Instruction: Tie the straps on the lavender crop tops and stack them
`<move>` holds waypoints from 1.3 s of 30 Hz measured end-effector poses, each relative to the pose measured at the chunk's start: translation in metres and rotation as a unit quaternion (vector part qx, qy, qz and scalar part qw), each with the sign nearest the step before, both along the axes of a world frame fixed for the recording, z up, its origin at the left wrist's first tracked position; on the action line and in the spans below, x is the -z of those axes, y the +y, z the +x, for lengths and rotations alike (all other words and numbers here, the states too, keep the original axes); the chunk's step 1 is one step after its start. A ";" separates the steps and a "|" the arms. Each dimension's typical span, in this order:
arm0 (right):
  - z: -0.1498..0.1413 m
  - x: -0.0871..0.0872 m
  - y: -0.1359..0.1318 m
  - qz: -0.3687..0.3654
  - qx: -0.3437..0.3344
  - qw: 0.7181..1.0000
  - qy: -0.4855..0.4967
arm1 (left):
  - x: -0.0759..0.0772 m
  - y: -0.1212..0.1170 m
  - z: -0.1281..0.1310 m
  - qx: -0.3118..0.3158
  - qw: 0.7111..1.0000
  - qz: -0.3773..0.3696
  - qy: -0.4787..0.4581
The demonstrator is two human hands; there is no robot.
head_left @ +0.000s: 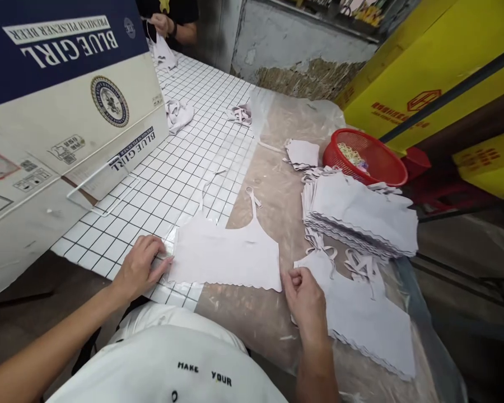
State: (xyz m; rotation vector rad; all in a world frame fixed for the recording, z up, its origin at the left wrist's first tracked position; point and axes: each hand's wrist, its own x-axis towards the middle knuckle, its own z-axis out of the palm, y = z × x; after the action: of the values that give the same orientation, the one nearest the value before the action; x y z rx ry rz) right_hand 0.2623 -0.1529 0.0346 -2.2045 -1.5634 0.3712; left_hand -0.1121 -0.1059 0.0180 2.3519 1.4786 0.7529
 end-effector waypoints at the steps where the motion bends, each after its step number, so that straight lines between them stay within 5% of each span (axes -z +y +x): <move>1: -0.003 -0.001 0.002 0.023 -0.008 1.000 0.012 | 0.000 0.003 0.004 -0.007 1.000 0.009 0.006; 6: -0.023 0.004 0.016 0.074 -0.128 0.989 0.022 | 0.002 0.013 0.004 -0.010 0.996 0.019 0.084; 10: -0.022 0.013 0.020 0.089 -0.109 0.989 -0.037 | 0.009 0.015 -0.004 -0.053 0.994 0.055 0.079; 17: -0.003 0.016 0.026 0.059 -0.081 0.990 -0.096 | 0.018 0.016 0.009 -0.005 0.994 0.062 0.089; 21: -0.004 0.002 0.069 0.114 -0.063 0.990 -0.048 | 0.017 0.039 0.062 0.094 0.992 0.087 0.020; 26: -0.028 0.000 0.156 -0.018 -0.058 0.997 0.043 | 0.024 0.086 0.168 0.312 0.947 0.080 0.008; 31: -0.032 0.012 0.205 -0.068 -0.086 0.990 0.089 | 0.043 0.116 0.201 0.347 0.936 0.059 0.002; 35: -0.027 0.001 0.201 -0.089 -0.135 0.977 0.137 | 0.054 0.117 0.194 0.338 0.939 0.068 -0.004; 39: -0.017 -0.036 0.159 -0.066 -0.261 0.946 0.181 | 0.056 0.116 0.193 0.338 0.939 0.065 -0.022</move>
State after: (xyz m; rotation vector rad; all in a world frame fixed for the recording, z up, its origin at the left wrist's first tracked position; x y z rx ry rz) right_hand 0.2449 0.0059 0.0701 -1.6440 -1.9235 1.0001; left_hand 0.0810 0.0097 -0.0382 2.6582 0.5239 0.7092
